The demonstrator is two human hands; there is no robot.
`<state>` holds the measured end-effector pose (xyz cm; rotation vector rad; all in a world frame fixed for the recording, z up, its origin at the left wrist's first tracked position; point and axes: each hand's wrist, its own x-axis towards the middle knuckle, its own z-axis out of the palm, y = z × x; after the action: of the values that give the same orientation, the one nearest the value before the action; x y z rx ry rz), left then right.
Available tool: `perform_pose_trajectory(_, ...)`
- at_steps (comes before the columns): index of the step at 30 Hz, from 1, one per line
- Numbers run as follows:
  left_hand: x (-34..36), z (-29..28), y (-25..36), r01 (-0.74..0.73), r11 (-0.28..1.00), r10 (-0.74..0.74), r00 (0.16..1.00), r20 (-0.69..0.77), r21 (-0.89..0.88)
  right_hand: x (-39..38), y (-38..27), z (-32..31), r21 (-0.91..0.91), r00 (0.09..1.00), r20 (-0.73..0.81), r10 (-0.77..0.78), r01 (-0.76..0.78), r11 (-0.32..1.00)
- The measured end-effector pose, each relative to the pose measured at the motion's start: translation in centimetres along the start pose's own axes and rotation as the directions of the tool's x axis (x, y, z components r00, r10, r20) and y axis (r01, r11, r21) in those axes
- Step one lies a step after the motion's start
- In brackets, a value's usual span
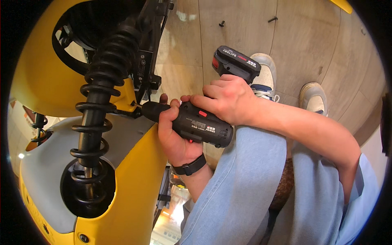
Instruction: Repairing a motor scooter by screwing in components using an electric drill.
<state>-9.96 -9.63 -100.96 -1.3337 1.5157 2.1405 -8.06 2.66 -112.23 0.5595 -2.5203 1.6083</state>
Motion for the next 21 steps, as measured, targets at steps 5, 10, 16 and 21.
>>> perform_pose_trajectory(5,0.0,0.1,-0.1,-0.009,1.000,0.009,1.000,0.009,0.014,0.2,0.2,0.1,0.009,0.996,-0.077,-0.044,0.045,0.999)
perform_pose_trajectory(10,0.1,0.2,-0.1,-0.025,1.000,0.025,1.000,-0.015,0.010,0.2,0.4,-0.3,-0.007,1.000,0.009,-0.020,0.020,1.000)
perform_pose_trajectory(16,0.0,0.6,-0.5,-0.039,0.999,0.038,0.999,-0.033,-0.028,0.5,0.8,-0.5,-0.003,0.999,0.007,-0.038,0.038,0.999)
perform_pose_trajectory(21,0.2,0.5,-0.8,-0.051,0.998,0.050,0.999,-0.021,-0.027,0.4,1.4,-0.5,0.007,0.999,0.026,-0.047,0.047,0.999)
